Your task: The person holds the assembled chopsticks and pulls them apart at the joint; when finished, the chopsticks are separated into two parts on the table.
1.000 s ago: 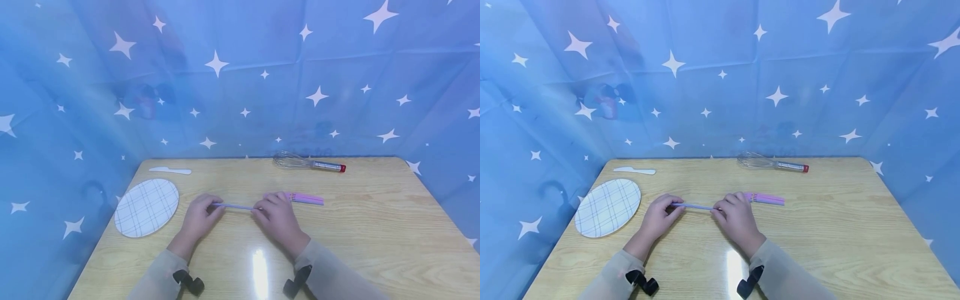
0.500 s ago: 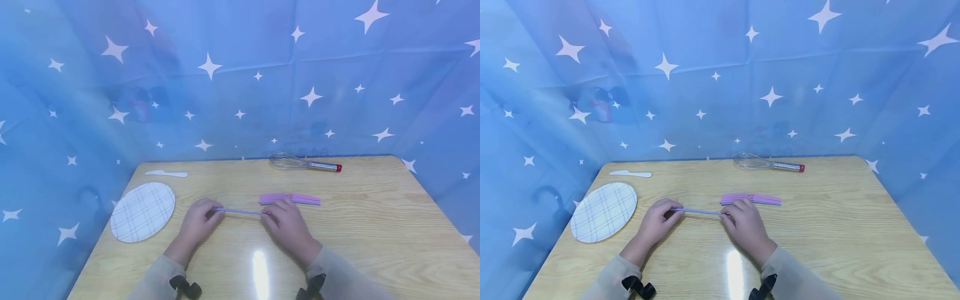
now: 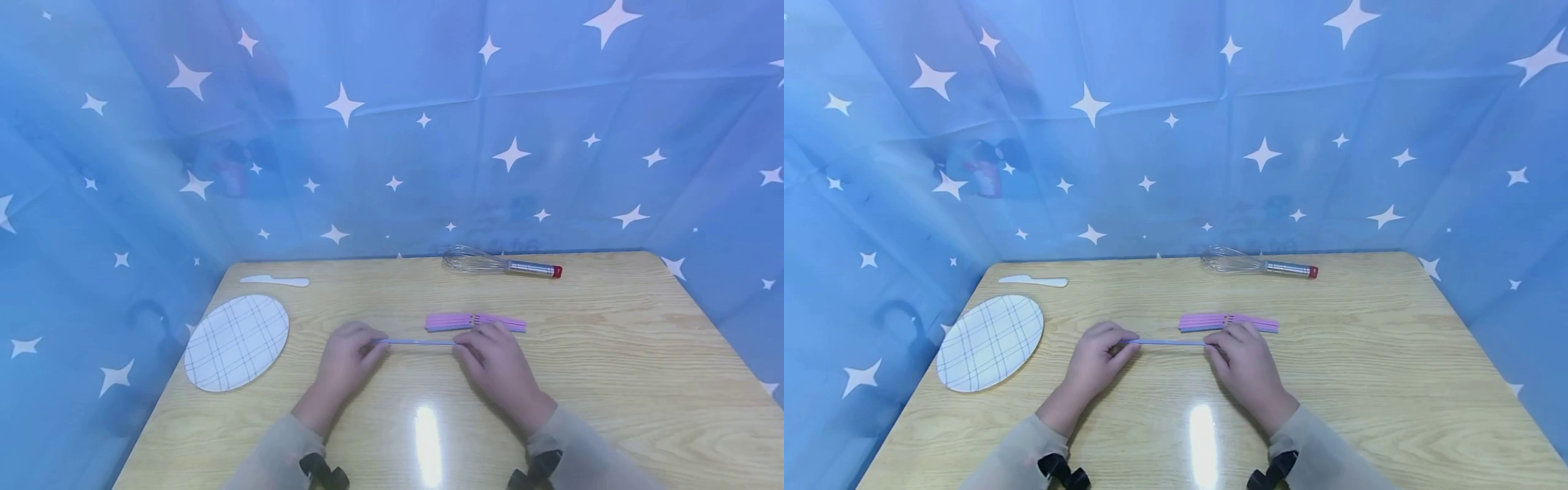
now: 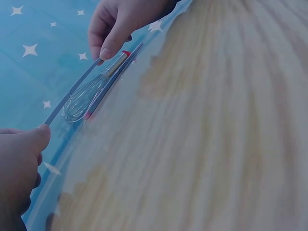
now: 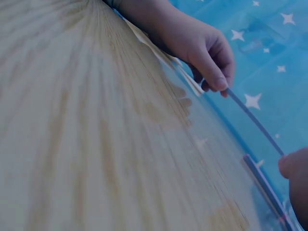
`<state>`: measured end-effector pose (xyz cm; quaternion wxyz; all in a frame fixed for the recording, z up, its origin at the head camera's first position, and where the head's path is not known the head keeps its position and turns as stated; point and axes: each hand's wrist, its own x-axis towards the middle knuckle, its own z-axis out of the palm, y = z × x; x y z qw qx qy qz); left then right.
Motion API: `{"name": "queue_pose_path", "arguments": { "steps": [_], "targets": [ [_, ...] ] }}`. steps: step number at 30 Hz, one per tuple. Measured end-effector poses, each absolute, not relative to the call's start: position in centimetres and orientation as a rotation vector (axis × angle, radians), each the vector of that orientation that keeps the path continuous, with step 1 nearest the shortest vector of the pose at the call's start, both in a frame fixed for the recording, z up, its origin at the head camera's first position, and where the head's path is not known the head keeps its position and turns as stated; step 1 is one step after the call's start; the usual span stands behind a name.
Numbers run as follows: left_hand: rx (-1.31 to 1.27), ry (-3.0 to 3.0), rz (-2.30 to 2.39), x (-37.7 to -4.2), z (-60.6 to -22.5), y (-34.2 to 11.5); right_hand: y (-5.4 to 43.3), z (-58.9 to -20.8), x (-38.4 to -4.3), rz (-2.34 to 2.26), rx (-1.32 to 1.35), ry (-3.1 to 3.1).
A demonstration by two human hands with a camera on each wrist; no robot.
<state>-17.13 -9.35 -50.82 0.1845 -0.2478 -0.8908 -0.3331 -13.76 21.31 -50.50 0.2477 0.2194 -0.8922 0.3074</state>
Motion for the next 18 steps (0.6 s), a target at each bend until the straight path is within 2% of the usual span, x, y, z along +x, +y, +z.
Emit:
{"name": "queue_pose_path", "arguments": {
  "steps": [18],
  "targets": [
    [-0.746,-2.53,-0.897,-17.0,-51.1,-4.5,25.9,-50.5,-12.8,0.788,0.477,-2.486]
  ]
}}
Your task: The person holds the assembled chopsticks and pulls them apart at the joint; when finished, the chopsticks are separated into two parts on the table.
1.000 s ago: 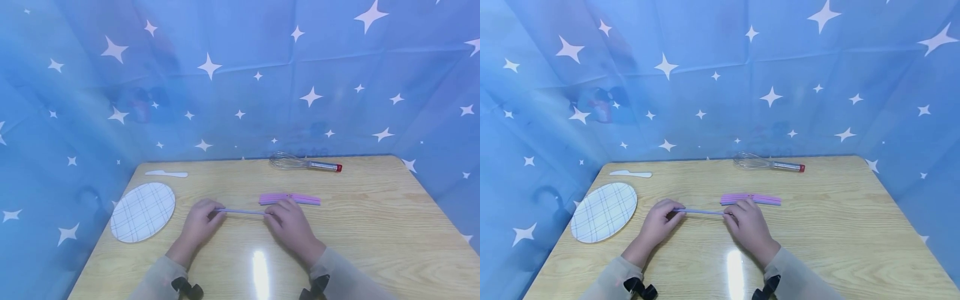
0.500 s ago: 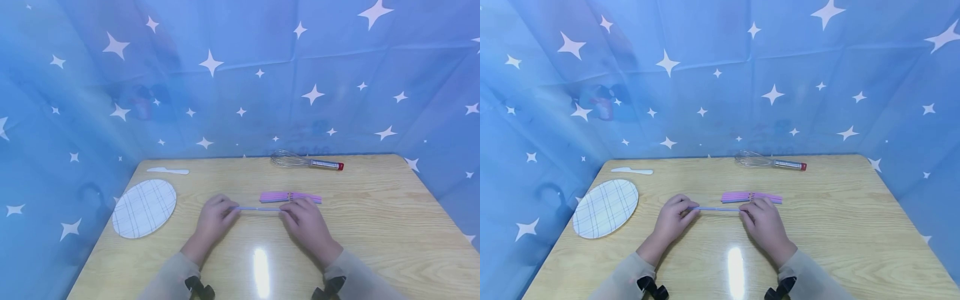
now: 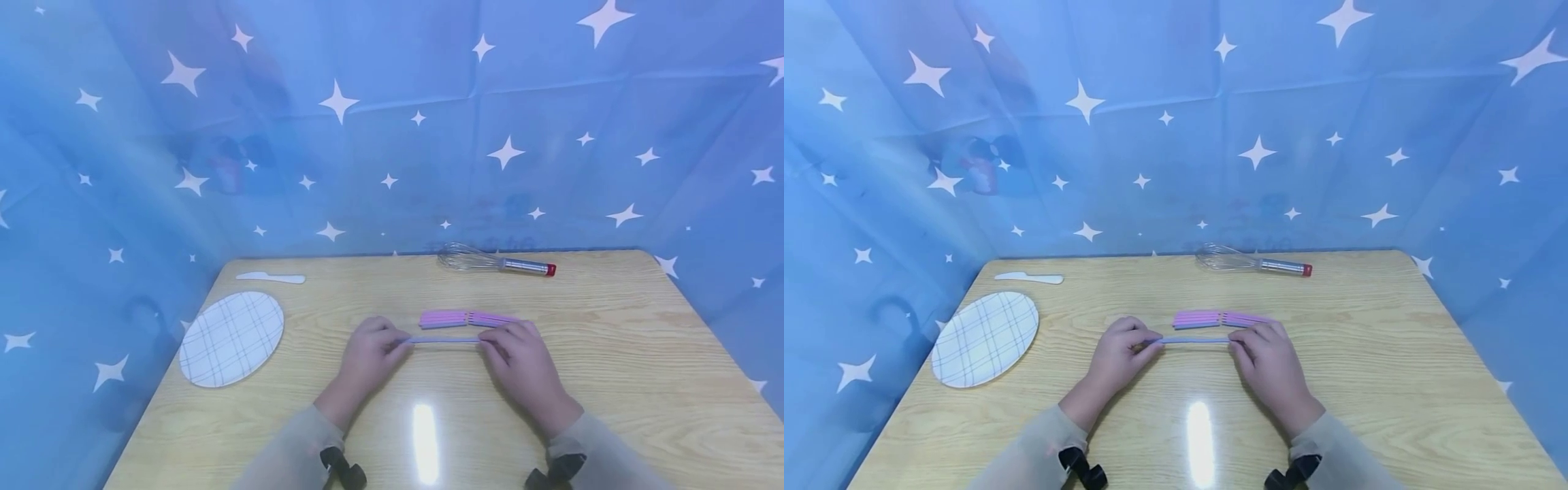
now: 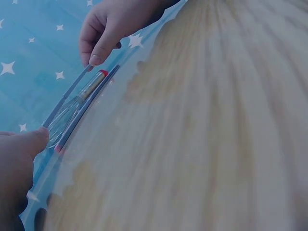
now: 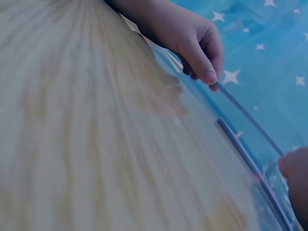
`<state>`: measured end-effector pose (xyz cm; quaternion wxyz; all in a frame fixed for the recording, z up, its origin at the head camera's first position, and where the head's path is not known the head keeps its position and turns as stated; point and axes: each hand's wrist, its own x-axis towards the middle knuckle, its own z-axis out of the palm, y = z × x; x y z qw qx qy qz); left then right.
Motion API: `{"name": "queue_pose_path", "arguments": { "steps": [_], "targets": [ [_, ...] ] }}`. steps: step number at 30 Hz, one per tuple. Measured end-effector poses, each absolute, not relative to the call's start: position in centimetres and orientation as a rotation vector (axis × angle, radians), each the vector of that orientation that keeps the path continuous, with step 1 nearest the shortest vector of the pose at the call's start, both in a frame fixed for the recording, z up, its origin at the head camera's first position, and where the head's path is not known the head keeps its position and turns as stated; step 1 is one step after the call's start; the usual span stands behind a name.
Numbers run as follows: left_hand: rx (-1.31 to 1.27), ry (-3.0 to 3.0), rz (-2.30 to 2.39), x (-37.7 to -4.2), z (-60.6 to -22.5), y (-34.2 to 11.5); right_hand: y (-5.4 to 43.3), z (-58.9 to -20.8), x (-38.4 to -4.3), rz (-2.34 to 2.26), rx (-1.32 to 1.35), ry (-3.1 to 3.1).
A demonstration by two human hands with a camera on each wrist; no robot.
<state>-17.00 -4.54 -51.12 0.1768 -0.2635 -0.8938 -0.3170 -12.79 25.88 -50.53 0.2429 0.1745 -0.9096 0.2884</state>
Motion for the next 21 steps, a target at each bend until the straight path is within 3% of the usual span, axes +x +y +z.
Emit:
{"name": "queue_pose_path", "arguments": {
  "steps": [21],
  "targets": [
    [-0.761,-2.588,-0.883,-18.3,-50.6,0.4,30.2,-50.8,-12.8,0.801,0.387,-2.499]
  ]
}}
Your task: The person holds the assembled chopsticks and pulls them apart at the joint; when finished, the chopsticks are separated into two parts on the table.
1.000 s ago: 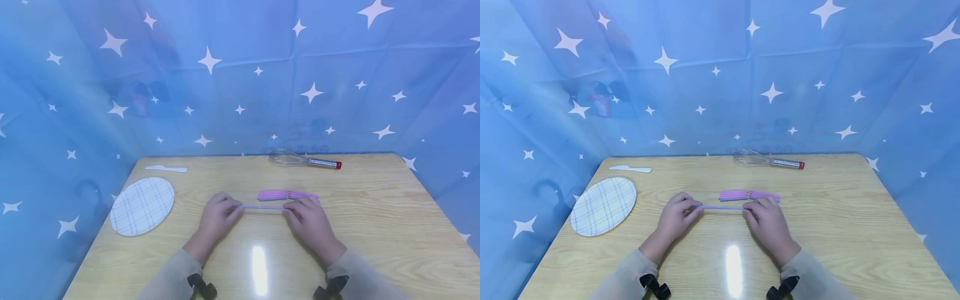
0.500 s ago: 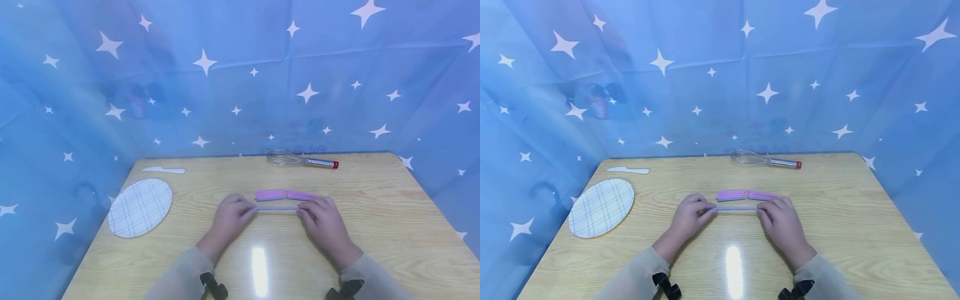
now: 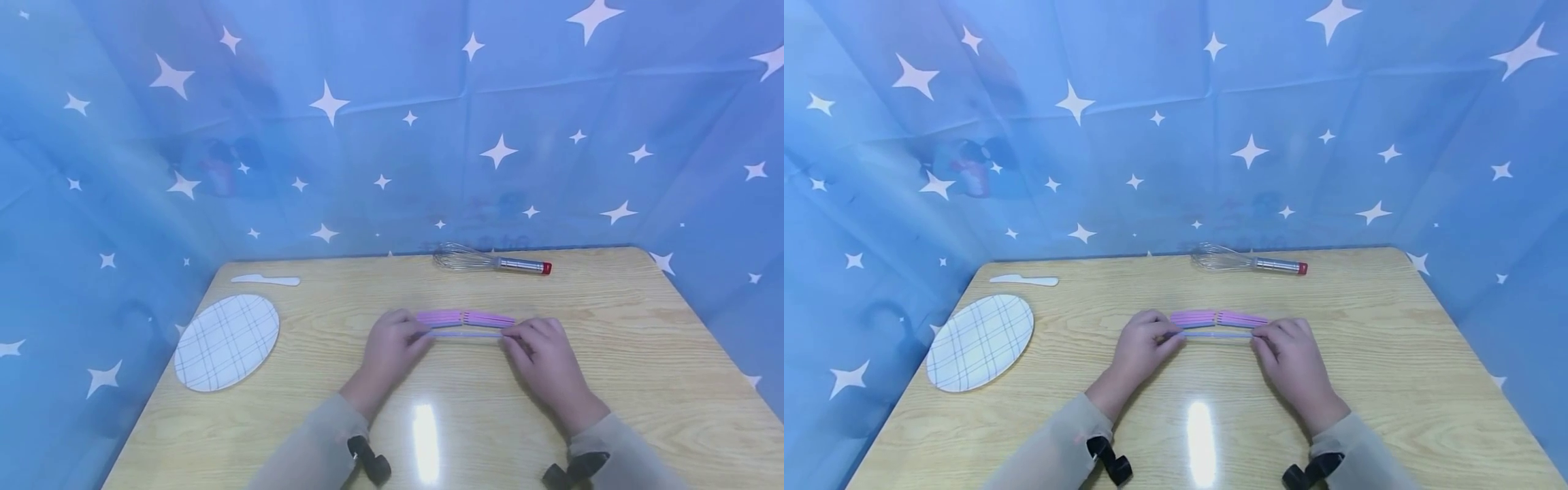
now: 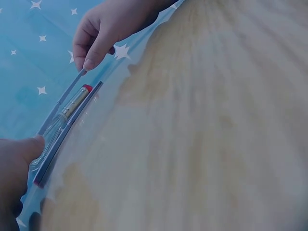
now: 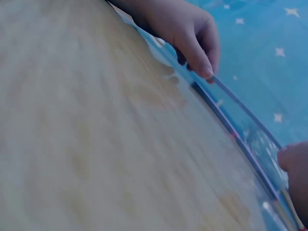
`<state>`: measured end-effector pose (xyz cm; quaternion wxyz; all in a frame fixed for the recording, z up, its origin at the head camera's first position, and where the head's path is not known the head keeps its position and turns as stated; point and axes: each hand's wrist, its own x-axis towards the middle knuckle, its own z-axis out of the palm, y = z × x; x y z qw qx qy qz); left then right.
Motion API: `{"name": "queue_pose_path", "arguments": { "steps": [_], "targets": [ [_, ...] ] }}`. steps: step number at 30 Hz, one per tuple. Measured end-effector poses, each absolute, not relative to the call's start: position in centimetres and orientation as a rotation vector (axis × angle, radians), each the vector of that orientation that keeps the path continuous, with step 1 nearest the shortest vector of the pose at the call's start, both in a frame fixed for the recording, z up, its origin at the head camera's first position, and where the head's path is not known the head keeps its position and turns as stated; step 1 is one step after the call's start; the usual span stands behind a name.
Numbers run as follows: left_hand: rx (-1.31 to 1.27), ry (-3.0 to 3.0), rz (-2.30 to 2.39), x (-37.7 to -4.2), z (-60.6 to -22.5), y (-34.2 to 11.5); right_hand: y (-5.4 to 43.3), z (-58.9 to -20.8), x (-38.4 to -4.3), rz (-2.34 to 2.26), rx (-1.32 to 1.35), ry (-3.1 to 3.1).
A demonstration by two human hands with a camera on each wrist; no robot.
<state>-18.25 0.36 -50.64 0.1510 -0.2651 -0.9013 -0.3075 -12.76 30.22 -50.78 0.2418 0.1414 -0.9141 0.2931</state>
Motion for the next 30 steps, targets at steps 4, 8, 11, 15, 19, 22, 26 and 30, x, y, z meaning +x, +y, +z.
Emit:
{"name": "queue_pose_path", "arguments": {
  "steps": [4,8,11,15,19,22,26,30],
  "targets": [
    [-0.797,-2.556,-0.88,-18.5,-50.5,1.0,31.0,-50.9,-13.1,0.85,0.38,-2.502],
    [-0.799,-2.502,-0.92,-18.4,-50.5,0.9,31.0,-50.8,-13.4,0.889,0.392,-2.545],
    [-0.76,-2.509,-0.962,-18.4,-50.7,0.7,31.0,-50.9,-13.5,0.9,0.405,-2.573],
    [-0.725,-2.498,-1.025,-18.7,-51.0,0.9,31.3,-50.8,-13.5,0.91,0.387,-2.57],
    [-0.72,-2.444,-1.067,-18.9,-50.9,1.1,31.4,-50.7,-13.6,0.919,0.364,-2.579],
    [-0.727,-2.446,-1.073,-18.8,-50.9,1.2,31.4,-50.8,-13.6,0.93,0.351,-2.581],
    [-0.721,-2.485,-1.079,-18.7,-50.8,1.2,31.4,-50.8,-13.6,0.959,0.318,-2.591],
    [-0.701,-2.534,-1.11,-18.6,-50.7,1.1,31.5,-50.8,-13.5,1.0,0.266,-2.612]
  ]
}}
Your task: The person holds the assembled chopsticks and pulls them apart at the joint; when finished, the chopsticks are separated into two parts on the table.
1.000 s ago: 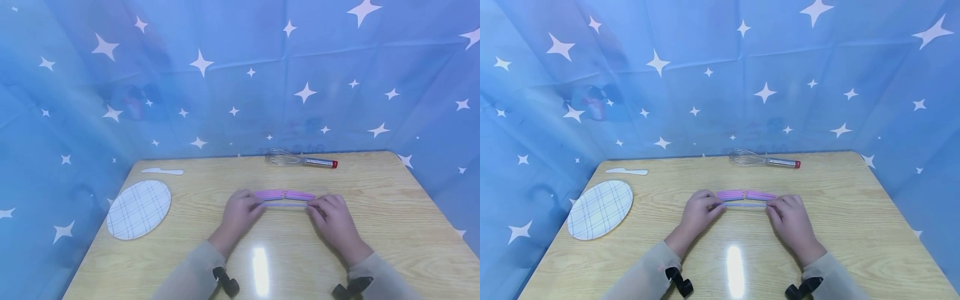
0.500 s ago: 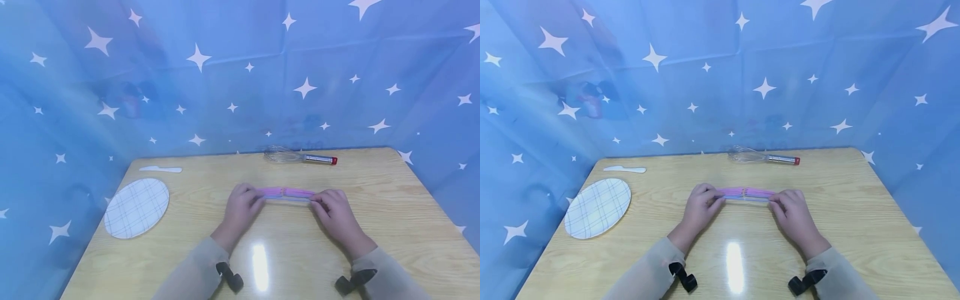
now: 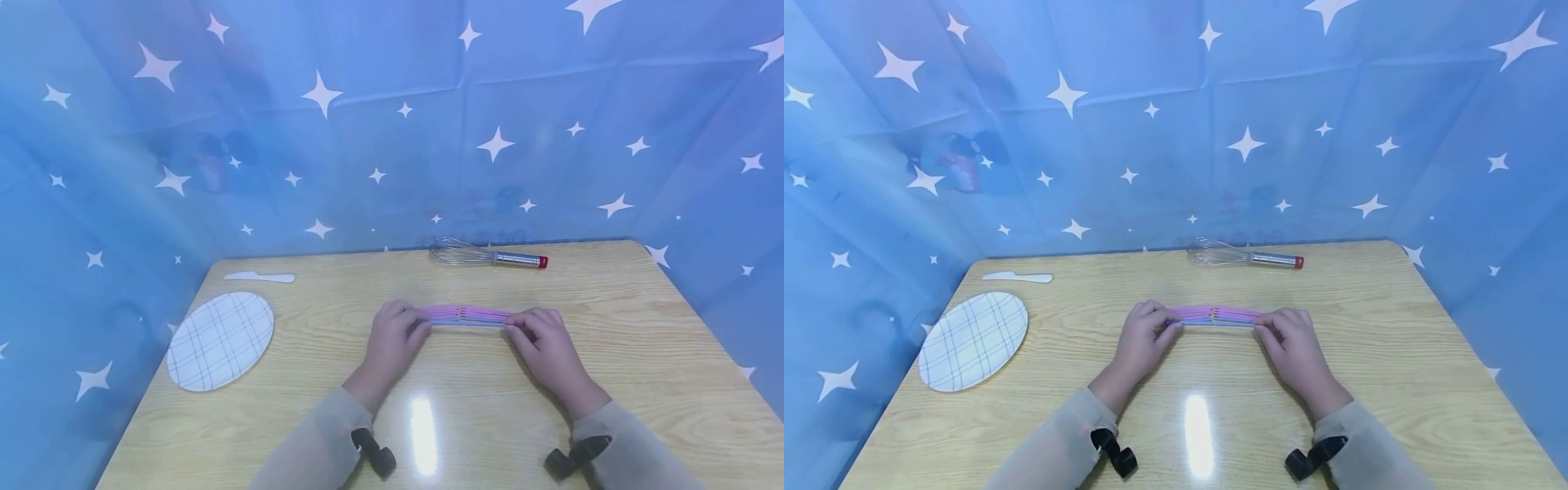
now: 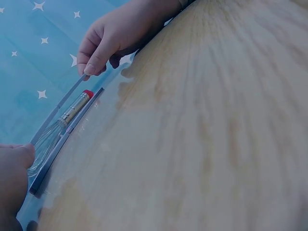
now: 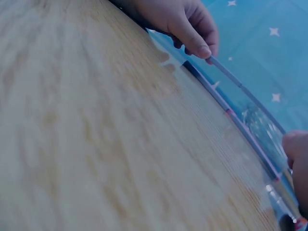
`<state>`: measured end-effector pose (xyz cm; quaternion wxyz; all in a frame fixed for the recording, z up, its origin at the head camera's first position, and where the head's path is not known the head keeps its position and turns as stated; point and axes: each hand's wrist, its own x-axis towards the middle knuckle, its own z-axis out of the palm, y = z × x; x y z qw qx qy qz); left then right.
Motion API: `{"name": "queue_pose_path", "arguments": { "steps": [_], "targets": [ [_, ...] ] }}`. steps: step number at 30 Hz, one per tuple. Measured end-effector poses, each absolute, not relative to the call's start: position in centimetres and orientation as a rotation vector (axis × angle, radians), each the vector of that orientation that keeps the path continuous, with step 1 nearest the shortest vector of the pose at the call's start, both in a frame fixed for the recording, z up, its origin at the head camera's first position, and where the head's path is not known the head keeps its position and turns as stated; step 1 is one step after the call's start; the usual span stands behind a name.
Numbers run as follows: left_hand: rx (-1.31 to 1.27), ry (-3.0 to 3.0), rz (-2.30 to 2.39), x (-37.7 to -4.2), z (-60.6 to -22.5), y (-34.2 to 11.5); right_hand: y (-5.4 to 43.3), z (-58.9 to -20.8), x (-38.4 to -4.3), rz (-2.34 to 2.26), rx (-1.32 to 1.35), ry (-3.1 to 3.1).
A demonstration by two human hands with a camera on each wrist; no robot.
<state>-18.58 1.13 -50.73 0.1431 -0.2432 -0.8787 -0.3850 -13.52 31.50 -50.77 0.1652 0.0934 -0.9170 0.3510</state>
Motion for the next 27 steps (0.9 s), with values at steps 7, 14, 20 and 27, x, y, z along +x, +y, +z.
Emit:
{"name": "queue_pose_path", "arguments": {
  "steps": [7,14,20,27],
  "targets": [
    [-0.674,-2.58,-1.132,-18.59,-50.63,1.12,31.56,-50.6,-13.43,1.034,0.246,-2.617],
    [-0.663,-2.599,-1.145,-18.58,-50.57,1.17,31.62,-50.52,-13.48,1.022,0.236,-2.617],
    [-0.653,-2.61,-1.151,-18.59,-50.44,1.23,31.6,-50.4,-13.5,1.032,0.221,-2.621],
    [-0.672,-2.517,-1.14,-18.62,-50.49,1.14,31.77,-50.34,-13.52,1.073,0.184,-2.585]
  ]
}}
